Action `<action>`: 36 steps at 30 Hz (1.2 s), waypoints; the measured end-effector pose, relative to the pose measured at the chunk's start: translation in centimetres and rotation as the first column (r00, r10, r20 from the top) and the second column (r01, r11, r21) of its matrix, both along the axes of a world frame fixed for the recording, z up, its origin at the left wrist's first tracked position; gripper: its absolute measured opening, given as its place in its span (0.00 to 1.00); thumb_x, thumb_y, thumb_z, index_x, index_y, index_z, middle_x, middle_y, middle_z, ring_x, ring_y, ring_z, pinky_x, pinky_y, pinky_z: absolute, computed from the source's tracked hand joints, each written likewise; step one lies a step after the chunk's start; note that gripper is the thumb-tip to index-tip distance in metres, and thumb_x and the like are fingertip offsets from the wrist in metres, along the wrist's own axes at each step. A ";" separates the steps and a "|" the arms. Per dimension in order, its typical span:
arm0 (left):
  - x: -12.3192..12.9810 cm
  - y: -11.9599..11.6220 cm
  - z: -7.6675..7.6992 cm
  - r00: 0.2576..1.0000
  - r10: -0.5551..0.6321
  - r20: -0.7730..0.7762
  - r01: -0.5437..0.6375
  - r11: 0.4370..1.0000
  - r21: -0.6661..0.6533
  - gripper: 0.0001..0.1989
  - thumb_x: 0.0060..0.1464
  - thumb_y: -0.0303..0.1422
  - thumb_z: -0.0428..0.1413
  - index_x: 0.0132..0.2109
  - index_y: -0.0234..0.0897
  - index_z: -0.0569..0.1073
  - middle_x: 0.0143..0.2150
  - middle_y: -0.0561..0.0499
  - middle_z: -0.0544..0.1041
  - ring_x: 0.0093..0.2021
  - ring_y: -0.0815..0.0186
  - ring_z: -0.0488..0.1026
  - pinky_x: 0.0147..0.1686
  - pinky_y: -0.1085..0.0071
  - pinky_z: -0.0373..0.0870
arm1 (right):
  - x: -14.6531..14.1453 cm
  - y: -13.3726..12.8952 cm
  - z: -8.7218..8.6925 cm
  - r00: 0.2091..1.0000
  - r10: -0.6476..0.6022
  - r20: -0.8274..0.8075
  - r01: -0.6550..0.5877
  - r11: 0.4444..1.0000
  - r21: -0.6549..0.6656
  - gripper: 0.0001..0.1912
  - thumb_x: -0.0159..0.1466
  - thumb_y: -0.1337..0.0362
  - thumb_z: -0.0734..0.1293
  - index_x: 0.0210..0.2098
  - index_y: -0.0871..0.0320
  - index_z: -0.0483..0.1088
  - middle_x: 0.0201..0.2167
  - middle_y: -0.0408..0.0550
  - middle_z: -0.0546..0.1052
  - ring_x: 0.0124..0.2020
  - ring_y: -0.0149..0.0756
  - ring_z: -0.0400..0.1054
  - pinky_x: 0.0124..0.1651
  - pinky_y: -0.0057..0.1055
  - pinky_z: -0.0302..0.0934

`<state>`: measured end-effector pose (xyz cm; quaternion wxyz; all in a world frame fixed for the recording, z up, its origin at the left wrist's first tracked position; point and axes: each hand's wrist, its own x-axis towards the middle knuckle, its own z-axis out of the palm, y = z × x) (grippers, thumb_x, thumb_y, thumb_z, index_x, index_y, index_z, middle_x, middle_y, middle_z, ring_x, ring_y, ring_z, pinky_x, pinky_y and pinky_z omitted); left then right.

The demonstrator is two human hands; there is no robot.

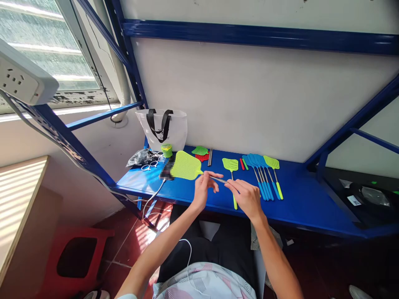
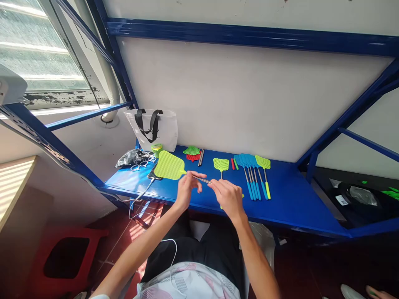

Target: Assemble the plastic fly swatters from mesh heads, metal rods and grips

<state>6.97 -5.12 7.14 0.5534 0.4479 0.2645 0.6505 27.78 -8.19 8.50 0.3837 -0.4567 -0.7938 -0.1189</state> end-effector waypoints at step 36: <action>-6.3 4.6 0.9 0.921 0.324 0.214 -0.329 0.944 -0.016 0.28 0.71 0.59 0.61 0.46 0.35 0.79 0.43 0.40 0.89 0.22 0.69 0.75 0.23 0.72 0.70 | 11.1 3.2 -1.4 0.995 -0.014 -0.103 0.008 0.998 -0.061 0.21 0.80 0.44 0.67 0.45 0.48 0.88 0.40 0.50 0.88 0.40 0.47 0.80 0.45 0.43 0.71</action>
